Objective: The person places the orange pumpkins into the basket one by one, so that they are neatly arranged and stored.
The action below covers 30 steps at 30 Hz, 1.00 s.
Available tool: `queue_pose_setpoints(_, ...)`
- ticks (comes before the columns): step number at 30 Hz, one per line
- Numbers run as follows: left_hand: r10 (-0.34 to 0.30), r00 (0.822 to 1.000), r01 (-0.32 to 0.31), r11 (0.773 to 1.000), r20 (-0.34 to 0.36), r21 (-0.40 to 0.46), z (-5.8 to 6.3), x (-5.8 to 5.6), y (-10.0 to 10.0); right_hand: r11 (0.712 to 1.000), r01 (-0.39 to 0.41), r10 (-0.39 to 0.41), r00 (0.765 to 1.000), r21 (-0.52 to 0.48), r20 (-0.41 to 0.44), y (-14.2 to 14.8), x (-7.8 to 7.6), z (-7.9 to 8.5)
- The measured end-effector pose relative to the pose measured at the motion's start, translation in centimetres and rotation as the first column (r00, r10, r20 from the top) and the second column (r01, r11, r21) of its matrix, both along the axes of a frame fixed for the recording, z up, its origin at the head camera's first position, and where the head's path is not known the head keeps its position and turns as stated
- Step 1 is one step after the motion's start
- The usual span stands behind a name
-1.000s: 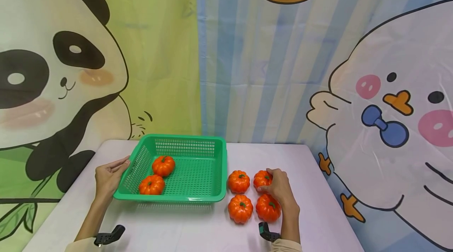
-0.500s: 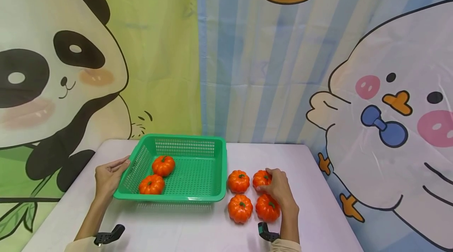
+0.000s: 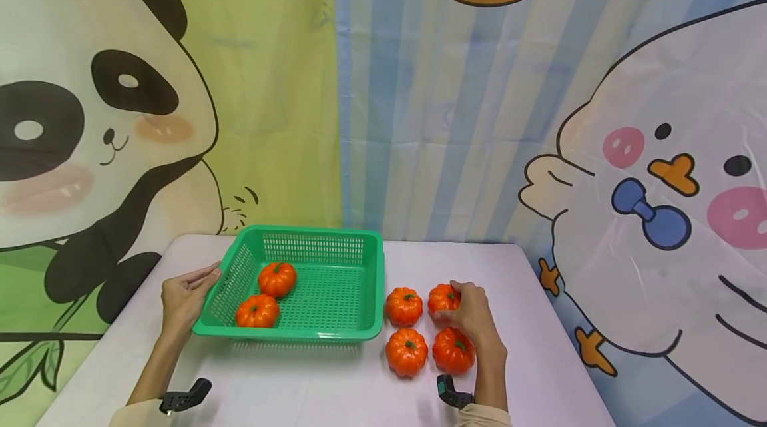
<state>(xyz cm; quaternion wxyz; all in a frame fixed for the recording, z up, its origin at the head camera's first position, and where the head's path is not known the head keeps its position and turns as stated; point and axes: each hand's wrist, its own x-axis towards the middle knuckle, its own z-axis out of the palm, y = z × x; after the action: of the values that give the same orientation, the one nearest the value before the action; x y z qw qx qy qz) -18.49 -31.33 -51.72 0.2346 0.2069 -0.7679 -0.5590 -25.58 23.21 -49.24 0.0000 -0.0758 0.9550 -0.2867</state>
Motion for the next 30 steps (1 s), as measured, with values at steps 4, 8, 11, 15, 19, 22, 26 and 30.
queue_pose_setpoints(4,0.004,1.0,-0.004,1.0,0.009,-0.003,0.0,0.0,0.0,1.0,0.005,-0.005,1.0,-0.01,0.006,-0.1,0.0,0.5)
queue_pose_setpoints(8,0.006,1.0,-0.006,1.0,0.006,-0.001,0.0,-0.1,0.1,1.0,0.002,-0.002,1.0,-0.014,0.006,-0.2,0.0,0.9)
queue_pose_setpoints(11,0.005,1.0,-0.005,1.0,-0.002,0.002,-0.1,-0.1,0.1,1.0,-0.001,0.001,1.0,-0.009,-0.001,-0.2,0.1,1.0)
queue_pose_setpoints(15,0.004,1.0,-0.004,1.0,-0.003,-0.005,-0.1,0.0,0.1,1.0,0.004,-0.004,1.0,-0.007,0.003,-0.3,0.2,1.1)
queue_pose_setpoints(19,0.002,1.0,-0.002,1.0,0.007,-0.009,0.0,0.1,0.0,1.0,0.004,-0.004,1.0,-0.005,0.004,-0.3,0.3,1.3)
queue_pose_setpoints(22,0.001,1.0,-0.001,1.0,0.008,-0.01,0.0,0.1,0.0,1.0,-0.005,0.004,1.0,-0.006,-0.005,-0.3,0.3,1.4)
queue_pose_setpoints(26,0.003,1.0,-0.002,1.0,0.008,-0.009,0.0,0.0,0.0,1.0,-0.017,0.017,1.0,-0.007,-0.013,-0.3,0.3,1.6)
queue_pose_setpoints(30,0.009,1.0,-0.009,1.0,0.02,-0.012,0.2,0.1,0.0,1.0,-0.019,0.019,1.0,-0.007,-0.013,-0.4,0.4,1.9)
